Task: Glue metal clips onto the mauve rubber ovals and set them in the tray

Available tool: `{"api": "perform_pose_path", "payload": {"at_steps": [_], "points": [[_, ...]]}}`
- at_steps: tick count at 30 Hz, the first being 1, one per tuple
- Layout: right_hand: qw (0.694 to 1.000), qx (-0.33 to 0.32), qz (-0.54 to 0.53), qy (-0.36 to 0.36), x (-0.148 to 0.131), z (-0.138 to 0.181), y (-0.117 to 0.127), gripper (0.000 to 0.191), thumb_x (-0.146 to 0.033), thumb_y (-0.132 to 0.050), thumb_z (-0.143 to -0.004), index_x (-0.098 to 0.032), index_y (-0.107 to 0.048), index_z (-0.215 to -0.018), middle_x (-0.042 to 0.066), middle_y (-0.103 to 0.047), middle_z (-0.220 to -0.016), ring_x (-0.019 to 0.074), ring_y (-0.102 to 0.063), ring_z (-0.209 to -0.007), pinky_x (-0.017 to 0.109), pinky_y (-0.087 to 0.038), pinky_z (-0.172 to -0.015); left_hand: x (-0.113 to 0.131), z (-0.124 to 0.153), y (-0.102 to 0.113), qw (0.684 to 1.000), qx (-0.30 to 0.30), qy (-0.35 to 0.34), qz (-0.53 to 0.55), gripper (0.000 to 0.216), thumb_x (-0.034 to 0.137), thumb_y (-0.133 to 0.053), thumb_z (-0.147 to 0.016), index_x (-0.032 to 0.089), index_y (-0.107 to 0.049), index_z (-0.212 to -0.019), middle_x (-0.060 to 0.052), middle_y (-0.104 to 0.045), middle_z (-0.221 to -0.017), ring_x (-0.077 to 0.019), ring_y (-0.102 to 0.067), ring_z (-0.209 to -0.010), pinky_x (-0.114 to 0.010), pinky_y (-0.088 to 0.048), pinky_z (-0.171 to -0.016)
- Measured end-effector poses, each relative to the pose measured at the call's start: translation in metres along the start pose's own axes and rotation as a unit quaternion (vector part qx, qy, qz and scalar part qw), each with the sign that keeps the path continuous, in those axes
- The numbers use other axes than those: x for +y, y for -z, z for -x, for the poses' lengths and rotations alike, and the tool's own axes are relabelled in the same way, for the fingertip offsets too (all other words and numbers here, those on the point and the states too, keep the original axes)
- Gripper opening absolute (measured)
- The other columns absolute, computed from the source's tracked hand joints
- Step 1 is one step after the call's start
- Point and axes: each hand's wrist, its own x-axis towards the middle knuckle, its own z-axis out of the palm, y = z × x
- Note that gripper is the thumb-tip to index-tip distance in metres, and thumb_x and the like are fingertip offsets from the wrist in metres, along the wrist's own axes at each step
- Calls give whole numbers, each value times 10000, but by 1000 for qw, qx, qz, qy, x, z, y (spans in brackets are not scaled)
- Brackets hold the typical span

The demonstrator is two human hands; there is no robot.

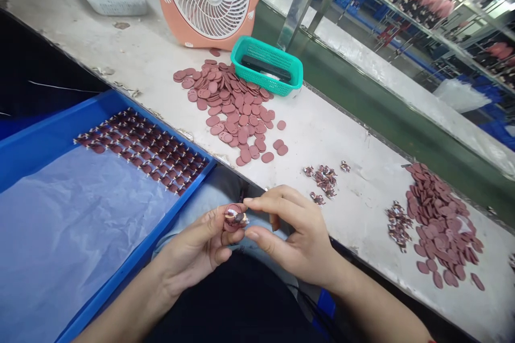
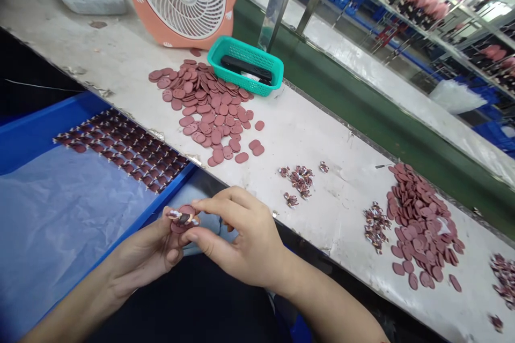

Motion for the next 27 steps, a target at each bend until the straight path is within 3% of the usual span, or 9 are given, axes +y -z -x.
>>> {"api": "perform_pose_path", "payload": {"at_steps": [6, 11, 14, 18, 23, 27], "points": [[999, -37, -12, -26, -2, -5, -4, 222, -225, -718, -886, -177, -728, -1102, 28, -690, -826, 120, -611, -713, 239, -553, -667, -2, -1, 7, 999, -29, -11, -7, 275, 338, -929, -614, 182, -804, -802, -19, -768, -797, -115, -710, -643, -124, -557, -449], [998, -41, -20, -40, -1, -7, -7, 205, -189, -716, -880, -184, -738, -1083, 21, -680, -795, 109, -598, -676, 208, -513, -584, 1, -1, 11, 998, -55, -16, -14, 243, 346, -908, -659, 195, -797, -814, -52, -774, -885, -127, -704, -708, -125, -548, -474], [998, -35, -28, -40, 2, -7, -11, 186, -191, -707, -886, -187, -737, -1069, 25, -684, -802, 109, -604, -670, 195, -486, -530, 4, -2, 12, 998, -44, -18, -33, 338, 422, -898, -652, 190, -797, -877, -59, -752, -878, -138, -692, -728, -130, -539, -468], [999, 27, 44, 6, 9, -7, -25, 148, -191, -687, -896, -200, -715, -1041, 25, -682, -818, 124, -637, -697, 226, -537, -573, 7, 1, 10, 994, 16, -81, -68, 502, 530, -881, -620, 214, -780, -996, -53, -715, -970, -150, -672, -771, -157, -547, -473], [970, 107, 186, 112, 22, -9, -57, 164, -166, -647, -927, -179, -684, -1087, 45, -684, -802, 147, -637, -699, 271, -548, -614, 7, 7, 8, 943, 139, -277, -123, 388, 403, -964, -538, 187, -726, -756, 15, -635, -734, -99, -531, -590, -161, -469, -438], [959, 100, 212, 158, 30, -18, -85, 152, -148, -620, -930, -137, -685, -1068, 54, -688, -758, 152, -605, -634, 282, -506, -561, 13, 9, 9, 919, 183, -316, -148, 348, 362, -949, -574, 167, -690, -698, 16, -642, -754, -84, -499, -560, -173, -433, -443]]}}
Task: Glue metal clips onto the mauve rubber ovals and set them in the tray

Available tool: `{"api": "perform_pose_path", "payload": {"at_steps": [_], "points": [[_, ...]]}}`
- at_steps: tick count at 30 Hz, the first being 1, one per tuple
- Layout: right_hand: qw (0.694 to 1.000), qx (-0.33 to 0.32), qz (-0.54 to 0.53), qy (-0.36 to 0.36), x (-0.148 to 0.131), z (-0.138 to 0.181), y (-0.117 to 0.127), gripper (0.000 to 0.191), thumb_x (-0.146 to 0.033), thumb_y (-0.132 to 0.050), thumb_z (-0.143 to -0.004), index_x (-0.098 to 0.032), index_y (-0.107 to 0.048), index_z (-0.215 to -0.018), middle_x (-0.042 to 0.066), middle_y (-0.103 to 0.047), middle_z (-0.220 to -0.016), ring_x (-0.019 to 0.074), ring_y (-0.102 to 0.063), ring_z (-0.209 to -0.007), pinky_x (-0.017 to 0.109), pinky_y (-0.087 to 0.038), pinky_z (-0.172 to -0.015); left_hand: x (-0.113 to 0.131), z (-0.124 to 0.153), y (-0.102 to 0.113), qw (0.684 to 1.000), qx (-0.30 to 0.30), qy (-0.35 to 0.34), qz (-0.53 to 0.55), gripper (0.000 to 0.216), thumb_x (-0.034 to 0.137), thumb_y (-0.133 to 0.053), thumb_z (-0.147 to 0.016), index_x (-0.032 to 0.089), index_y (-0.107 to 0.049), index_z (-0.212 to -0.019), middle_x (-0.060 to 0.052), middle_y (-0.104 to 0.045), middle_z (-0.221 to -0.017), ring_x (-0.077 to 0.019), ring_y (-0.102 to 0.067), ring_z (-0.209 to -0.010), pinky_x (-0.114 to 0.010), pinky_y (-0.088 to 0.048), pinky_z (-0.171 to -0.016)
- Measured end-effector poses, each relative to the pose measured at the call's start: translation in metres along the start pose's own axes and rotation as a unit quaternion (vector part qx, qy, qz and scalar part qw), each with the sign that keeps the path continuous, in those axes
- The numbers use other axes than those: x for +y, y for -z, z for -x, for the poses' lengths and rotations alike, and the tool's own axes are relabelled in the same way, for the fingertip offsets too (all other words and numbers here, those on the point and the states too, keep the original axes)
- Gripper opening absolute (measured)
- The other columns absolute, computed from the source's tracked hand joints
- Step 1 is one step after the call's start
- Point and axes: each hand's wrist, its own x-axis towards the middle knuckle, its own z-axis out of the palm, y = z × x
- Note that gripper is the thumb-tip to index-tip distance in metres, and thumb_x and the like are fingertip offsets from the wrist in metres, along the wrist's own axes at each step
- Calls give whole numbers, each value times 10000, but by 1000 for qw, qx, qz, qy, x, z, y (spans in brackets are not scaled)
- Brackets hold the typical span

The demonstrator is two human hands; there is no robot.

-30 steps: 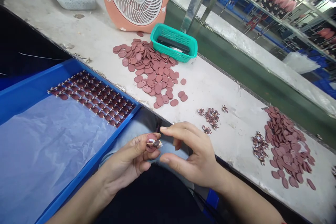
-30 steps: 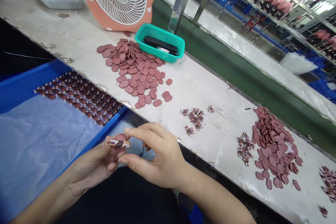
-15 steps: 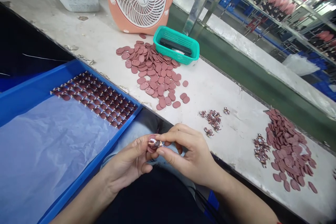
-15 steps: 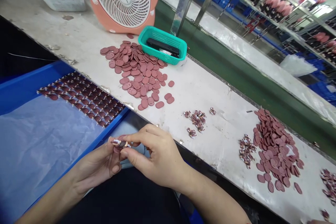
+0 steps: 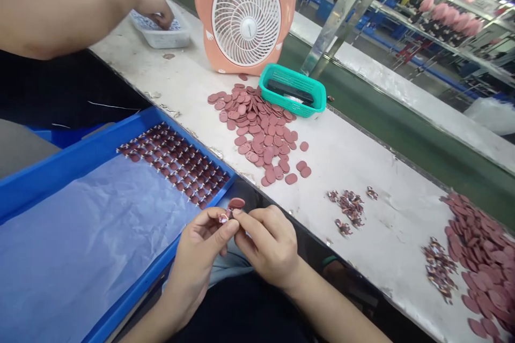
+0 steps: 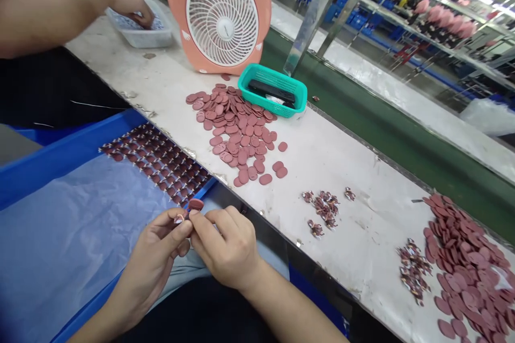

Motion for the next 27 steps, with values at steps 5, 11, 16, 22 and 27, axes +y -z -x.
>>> {"api": "perform_pose_path", "payload": {"at_steps": [5, 11, 16, 22, 27], "points": [[1000, -21, -9, 6, -6, -7, -11, 133, -161, -628, -914, -137, -692, -1028, 47, -678, -733, 157, -604, -615, 284, -509, -542, 2, -12, 17, 998, 55, 3, -22, 356, 415, -911, -619, 172, -680, -738, 18, -641, -753, -112, -554, -598, -185, -431, -448], [998, -43, -32, 44, -2, 6, 20, 201, -94, -633, -880, -108, -676, -1076, 49, -669, -703, 151, -581, -587, 283, -540, -530, 33, -77, 92, 982, 158, -47, -96, 275, 234, -893, -677, 209, -670, -835, 104, -727, -768, -109, -682, -776, -119, -511, -597], [999, -21, 20, -16, 13, 21, 39, 223, -29, -652, -843, -118, -697, -1043, 56, -648, -702, 162, -590, -604, 283, -541, -521, 83, -141, 160, 950, 186, -45, -245, 164, 40, -782, -775, 182, -710, -734, 199, -642, -486, 10, -585, -470, 14, -335, -458], [997, -16, 56, -46, 20, 28, 44, 279, -22, -658, -837, -152, -702, -1079, 43, -643, -698, 169, -602, -589, 285, -542, -513, 103, -178, 193, 915, 154, -55, -368, 194, 25, -721, -829, 195, -726, -736, 219, -577, -412, 43, -418, -279, -12, -182, -347], [997, -14, 58, -58, 25, 35, 46, 290, 17, -652, -828, -131, -699, -1074, 55, -643, -714, 166, -608, -620, 286, -546, -533, 96, -195, 206, 871, 167, -109, -450, 120, 139, -796, -777, 212, -729, -710, 187, -491, -368, 1, -340, -281, -69, -169, -342]]}}
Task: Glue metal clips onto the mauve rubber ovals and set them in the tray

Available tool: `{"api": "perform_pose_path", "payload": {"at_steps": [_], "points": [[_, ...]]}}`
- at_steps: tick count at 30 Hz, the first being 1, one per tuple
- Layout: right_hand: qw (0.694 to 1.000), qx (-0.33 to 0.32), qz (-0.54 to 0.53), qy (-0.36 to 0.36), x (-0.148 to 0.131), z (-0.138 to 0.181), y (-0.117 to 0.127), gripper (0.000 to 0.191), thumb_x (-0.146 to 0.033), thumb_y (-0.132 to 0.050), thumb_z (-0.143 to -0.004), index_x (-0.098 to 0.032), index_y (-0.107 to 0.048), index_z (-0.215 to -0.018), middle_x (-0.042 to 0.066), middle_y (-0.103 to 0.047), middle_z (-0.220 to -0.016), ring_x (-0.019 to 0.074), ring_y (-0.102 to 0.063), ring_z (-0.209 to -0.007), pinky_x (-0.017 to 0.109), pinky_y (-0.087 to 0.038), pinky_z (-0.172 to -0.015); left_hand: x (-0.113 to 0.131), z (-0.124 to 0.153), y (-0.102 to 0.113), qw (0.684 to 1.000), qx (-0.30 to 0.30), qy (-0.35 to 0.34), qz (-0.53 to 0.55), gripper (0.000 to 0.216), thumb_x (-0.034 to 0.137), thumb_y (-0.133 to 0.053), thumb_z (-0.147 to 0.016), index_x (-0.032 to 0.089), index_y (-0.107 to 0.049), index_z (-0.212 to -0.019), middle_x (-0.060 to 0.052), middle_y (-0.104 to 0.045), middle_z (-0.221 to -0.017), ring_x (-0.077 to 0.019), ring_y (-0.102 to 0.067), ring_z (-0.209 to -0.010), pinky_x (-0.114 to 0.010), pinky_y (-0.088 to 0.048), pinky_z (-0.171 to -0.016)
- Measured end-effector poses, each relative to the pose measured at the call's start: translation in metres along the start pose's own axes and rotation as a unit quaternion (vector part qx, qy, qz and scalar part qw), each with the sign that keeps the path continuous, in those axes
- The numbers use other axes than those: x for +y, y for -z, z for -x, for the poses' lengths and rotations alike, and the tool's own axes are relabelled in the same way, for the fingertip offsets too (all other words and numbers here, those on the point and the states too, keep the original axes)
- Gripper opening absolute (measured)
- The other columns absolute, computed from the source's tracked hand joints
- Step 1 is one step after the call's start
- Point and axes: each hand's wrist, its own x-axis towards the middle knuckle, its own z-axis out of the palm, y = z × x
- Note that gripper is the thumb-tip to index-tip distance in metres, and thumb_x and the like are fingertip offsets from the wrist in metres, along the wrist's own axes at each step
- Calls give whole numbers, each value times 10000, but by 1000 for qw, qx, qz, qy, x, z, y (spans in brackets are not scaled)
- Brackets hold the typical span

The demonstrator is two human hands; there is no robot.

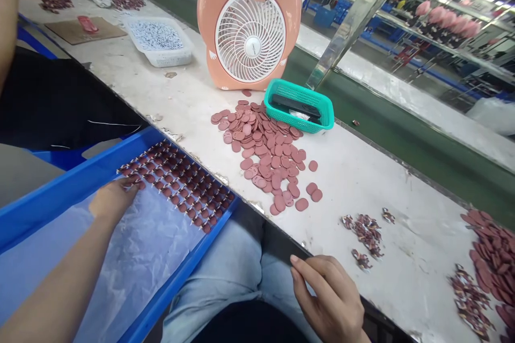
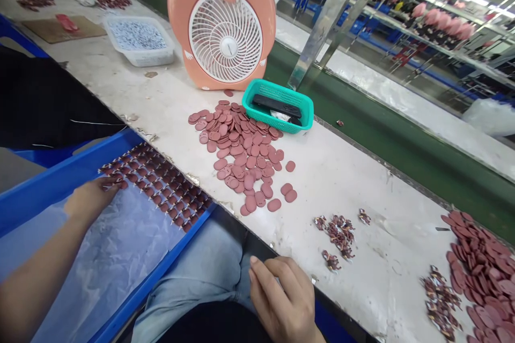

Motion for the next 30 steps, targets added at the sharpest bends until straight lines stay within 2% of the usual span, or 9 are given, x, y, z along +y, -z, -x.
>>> {"api": "perform_pose_path", "payload": {"at_steps": [6, 10, 13, 15, 18, 20, 24, 28, 30], "points": [[1000, 0, 23, 0, -1, 0, 0, 272, 0, -667, -843, -135, -695, -1078, 45, -636, -727, 154, -602, -641, 283, -538, -559, -15, -2, -15, 988, 92, -51, -116, 277, 438, -752, -803, 162, -765, -817, 47, -561, -517, -150, -489, -511, -276, -378, -586], [994, 30, 108, 14, 20, 10, 22, 343, -10, -704, -819, -162, -696, -1126, 46, -660, -803, 168, -636, -705, 313, -568, -649, -12, -2, -19, 973, 135, -104, -154, 315, 485, -777, -732, 177, -768, -794, 17, -537, -530, -252, -555, -629, -445, -437, -736], [945, 179, 272, -42, 61, 30, 57, 609, -99, -837, -705, -209, -644, -1273, 97, -666, -1027, 270, -660, -930, 405, -579, -768, 8, 6, -35, 947, 215, -193, -143, 243, 411, -733, -783, 188, -745, -878, -18, -634, -685, -292, -607, -780, -504, -464, -836], [888, 305, 299, -173, 92, 43, 80, 873, -230, -894, -636, -207, -505, -1417, 188, -552, -1306, 372, -570, -1174, 466, -570, -822, 29, 22, -56, 919, 250, -279, -127, 293, 370, -710, -820, 156, -714, -1020, -90, -707, -944, -330, -624, -967, -533, -442, -947], [817, 328, 188, -434, 128, 54, 101, 1121, -414, -883, -613, -166, -275, -1522, 252, -346, -1519, 390, -430, -1363, 519, -457, -1058, 67, 59, -95, 876, 183, -430, -121, 385, 351, -770, -797, 174, -702, -1132, -129, -701, -1205, -331, -624, -1120, -487, -424, -1027], [796, 289, 117, -519, 144, 55, 104, 1173, -546, -816, -648, -134, -175, -1539, 258, -294, -1557, 378, -366, -1428, 541, -364, -1147, 88, 81, -118, 843, 104, -511, -133, 403, 386, -777, -804, 250, -710, -1177, -98, -702, -1273, -320, -621, -1161, -456, -407, -1055], [792, 228, 56, -563, 166, 53, 98, 1223, -628, -788, -604, -129, -169, -1533, 249, -328, -1552, 381, -375, -1430, 554, -362, -1146, 105, 101, -141, 778, 7, -606, -166, 515, 451, -703, -874, 250, -625, -1340, -153, -669, -1346, -373, -587, -1211, -541, -333, -1079], [772, 226, 58, -592, 189, 50, 104, 1148, -585, -774, -605, -135, -227, -1509, 238, -401, -1499, 378, -485, -1315, 526, -453, -1047, 92, 99, -141, 774, 26, -618, -131, 404, 377, -750, -854, 281, -679, -1240, -115, -750, -1189, -338, -647, -1092, -510, -401, -997], [759, 233, 65, -604, 199, 44, 112, 984, -558, -767, -596, -118, -397, -1395, 234, -505, -1381, 386, -533, -1216, 532, -470, -988, 87, 97, -140, 773, 35, -624, -107, 303, 283, -753, -859, 297, -711, -1159, -73, -782, -1101, -300, -674, -1031, -476, -430, -963]]}}
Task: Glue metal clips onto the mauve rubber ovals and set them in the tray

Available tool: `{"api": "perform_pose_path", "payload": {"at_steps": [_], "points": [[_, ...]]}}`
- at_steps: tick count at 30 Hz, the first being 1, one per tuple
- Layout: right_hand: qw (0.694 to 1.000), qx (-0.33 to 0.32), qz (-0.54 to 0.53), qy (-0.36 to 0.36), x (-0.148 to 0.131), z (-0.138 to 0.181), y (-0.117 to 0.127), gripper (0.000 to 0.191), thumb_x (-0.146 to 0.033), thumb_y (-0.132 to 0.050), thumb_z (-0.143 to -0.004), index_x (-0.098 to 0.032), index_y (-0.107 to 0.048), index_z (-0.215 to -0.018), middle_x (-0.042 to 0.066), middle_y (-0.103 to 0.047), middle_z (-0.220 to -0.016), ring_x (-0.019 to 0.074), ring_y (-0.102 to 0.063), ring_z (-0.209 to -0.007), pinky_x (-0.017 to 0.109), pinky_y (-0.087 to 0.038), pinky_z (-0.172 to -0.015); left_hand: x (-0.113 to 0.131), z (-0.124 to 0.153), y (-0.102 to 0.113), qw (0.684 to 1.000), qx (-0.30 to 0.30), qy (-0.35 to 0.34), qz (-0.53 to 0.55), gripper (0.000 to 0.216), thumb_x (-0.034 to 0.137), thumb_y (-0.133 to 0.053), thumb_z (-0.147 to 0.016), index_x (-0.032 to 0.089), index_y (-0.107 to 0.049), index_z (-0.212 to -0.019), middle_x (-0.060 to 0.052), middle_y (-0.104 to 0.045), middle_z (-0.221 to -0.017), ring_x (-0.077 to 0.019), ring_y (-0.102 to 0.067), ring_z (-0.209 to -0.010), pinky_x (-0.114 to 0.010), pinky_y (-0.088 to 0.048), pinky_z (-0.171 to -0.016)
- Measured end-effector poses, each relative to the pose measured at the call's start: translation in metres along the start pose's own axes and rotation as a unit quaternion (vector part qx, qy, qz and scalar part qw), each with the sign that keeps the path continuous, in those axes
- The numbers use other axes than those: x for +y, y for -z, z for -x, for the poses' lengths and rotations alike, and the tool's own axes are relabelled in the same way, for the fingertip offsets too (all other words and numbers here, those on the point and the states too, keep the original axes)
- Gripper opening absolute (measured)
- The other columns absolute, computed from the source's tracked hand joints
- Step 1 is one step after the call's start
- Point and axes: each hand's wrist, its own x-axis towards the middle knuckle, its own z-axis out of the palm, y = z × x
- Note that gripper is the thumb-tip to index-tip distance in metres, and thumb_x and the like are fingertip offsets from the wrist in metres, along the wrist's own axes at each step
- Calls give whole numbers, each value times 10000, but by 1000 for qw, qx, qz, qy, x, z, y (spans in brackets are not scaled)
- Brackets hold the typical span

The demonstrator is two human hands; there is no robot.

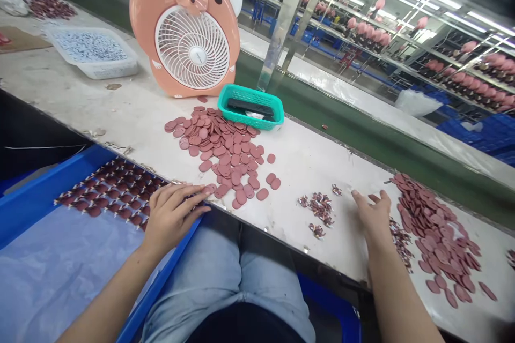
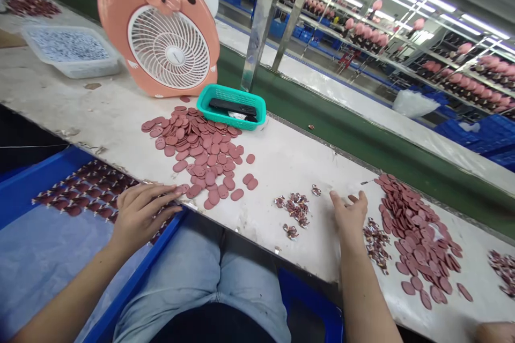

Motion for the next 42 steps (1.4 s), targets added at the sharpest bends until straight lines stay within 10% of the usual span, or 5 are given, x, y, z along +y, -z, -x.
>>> {"api": "perform_pose_path", "payload": {"at_steps": [6, 12, 20, 30, 42], "points": [[994, -12, -106, 32, -43, 11, 8, 437, -515, -646, -683, -200, -521, -959, 74, -598, -972, 254, -570, -949, 402, -526, -793, 2, 1, -3, 997, 66, -8, 25, 225, 118, -713, -861, 288, -750, -1004, -30, -804, -969, -245, -714, -896, -422, -498, -863], [936, -245, -253, 23, -78, 141, -11, 444, -503, -699, -703, -218, -503, -981, -60, -535, -660, 89, -440, -459, 191, -365, -373, 55, 10, 11, 982, 180, -33, 49, 400, -33, -751, -760, 280, -744, -1009, -34, -723, -989, -212, -685, -891, -404, -549, -842], [677, -581, -408, -195, -96, 241, -39, 595, -410, -908, -580, -217, -485, -952, -77, -630, -614, 32, -419, -372, 124, -285, -320, 131, 11, 34, 961, 116, -6, 249, 361, 24, -728, -810, 262, -764, -1079, -25, -753, -1016, -207, -711, -935, -340, -581, -900], [763, -547, -338, -60, -73, 230, -19, 575, -619, -637, -844, -273, -347, -1201, -75, -580, -705, 70, -435, -427, 144, -337, -345, 165, 5, 29, 640, 62, 513, 570, 278, 408, -899, -657, 316, -818, -906, -38, -813, -976, -216, -732, -918, -247, -592, -828], [845, -297, -431, 109, -56, 220, 29, 446, -602, -664, -843, -260, -633, -1129, 19, -628, -764, 149, -572, -538, 255, -469, -475, 178, -9, 46, 455, 3, 578, 678, 426, 484, -910, -612, 287, -826, -981, -54, -783, -861, -171, -715, -675, -221, -595, -576]]}}
